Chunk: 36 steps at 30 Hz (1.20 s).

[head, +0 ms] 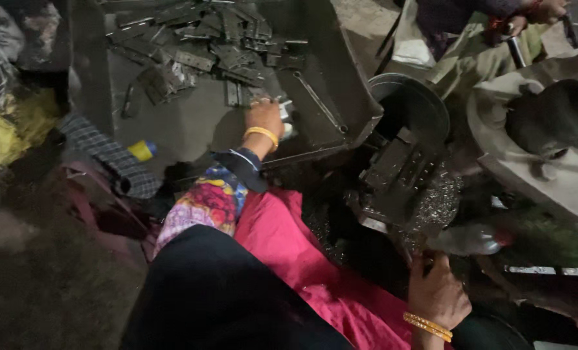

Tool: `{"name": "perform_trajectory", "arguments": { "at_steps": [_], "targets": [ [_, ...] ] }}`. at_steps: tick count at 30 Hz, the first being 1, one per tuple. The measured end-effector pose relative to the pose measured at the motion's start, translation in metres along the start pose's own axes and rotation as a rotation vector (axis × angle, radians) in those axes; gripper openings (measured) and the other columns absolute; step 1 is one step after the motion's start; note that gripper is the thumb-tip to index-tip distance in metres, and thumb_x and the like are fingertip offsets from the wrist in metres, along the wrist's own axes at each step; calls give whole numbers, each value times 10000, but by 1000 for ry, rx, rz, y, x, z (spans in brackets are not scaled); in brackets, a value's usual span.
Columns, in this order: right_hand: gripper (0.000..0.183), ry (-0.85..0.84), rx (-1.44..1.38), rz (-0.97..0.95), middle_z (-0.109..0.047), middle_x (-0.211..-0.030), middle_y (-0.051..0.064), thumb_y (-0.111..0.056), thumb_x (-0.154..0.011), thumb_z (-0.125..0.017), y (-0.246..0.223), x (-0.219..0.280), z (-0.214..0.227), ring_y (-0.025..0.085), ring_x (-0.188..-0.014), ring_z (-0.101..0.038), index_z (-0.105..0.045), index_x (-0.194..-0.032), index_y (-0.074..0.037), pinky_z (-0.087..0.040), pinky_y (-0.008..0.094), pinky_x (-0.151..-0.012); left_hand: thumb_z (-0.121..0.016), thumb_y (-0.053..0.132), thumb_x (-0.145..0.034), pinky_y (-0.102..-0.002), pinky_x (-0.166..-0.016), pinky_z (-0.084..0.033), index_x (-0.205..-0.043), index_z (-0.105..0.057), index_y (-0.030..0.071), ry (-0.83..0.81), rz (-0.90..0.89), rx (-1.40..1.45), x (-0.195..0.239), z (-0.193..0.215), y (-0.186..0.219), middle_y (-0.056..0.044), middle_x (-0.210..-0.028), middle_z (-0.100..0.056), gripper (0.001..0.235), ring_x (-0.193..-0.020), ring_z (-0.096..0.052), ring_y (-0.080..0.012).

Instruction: The person operates a metal-punching or drilling machine by placing small metal plates into a guide and using a lever to process them.

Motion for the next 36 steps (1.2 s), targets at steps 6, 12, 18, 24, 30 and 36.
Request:
{"name": "perform_trajectory", "arguments": {
  "at_steps": [6,12,18,24,30,36],
  "targets": [
    [443,57,-19,37,-768,-894,178,-614,-1002,-535,2,6,-7,408,-854,-754,-685,-1202,-249,-594,519,-723,-650,141,-923,-506,-902,-559,-1228,-668,62,43,-193,62,20,-11,13,-179,-1172,-695,315,-1095,-673,-380],
    [617,114,-50,138,-750,-794,179,-602,-981,-529,4,22,-23,375,-699,-749,-595,-1462,-220,-593,495,-580,-650,53,-835,-524,-793,-557,-1033,-700,56,279,-118,219,71,13,-25,-216,-1109,-693,204,-1019,-665,-444],
    [554,38,-142,78,-746,-779,179,-591,-897,-581,17,38,-76,399,-692,-742,-619,-1304,-218,-590,510,-579,-797,270,-775,-535,-864,-538,-1162,-685,60,157,154,396,108,23,-78,-236,-1108,-690,455,-1026,-657,-461],
    [496,-49,-266,99,-745,-793,199,-553,-919,-584,16,51,-109,442,-740,-733,-612,-1271,-205,-589,549,-646,-789,344,-812,-522,-910,-552,-1132,-745,96,13,183,281,97,27,-75,-231,-1114,-727,407,-1056,-687,-432],
    [521,-35,-299,147,-738,-796,213,-556,-913,-600,17,53,-106,448,-713,-721,-593,-1273,-180,-581,556,-630,-844,281,-730,-524,-864,-542,-1069,-741,59,82,105,389,103,62,-25,-250,-1038,-718,418,-1009,-679,-445],
    [507,-33,-329,143,-740,-830,206,-549,-903,-602,18,51,-111,445,-734,-724,-590,-1256,-186,-585,559,-642,-684,38,-846,-426,-928,-561,-1172,-723,62,458,-235,961,89,141,84,-194,-1097,-759,330,-1056,-735,-355]
  ]
}}
Point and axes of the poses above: each hand's wrist, its own x-axis away from the middle knuckle, its own z-axis out of the back of the hand, y = z × x, the point moved 8 cm from there along -x, towards the middle knuckle
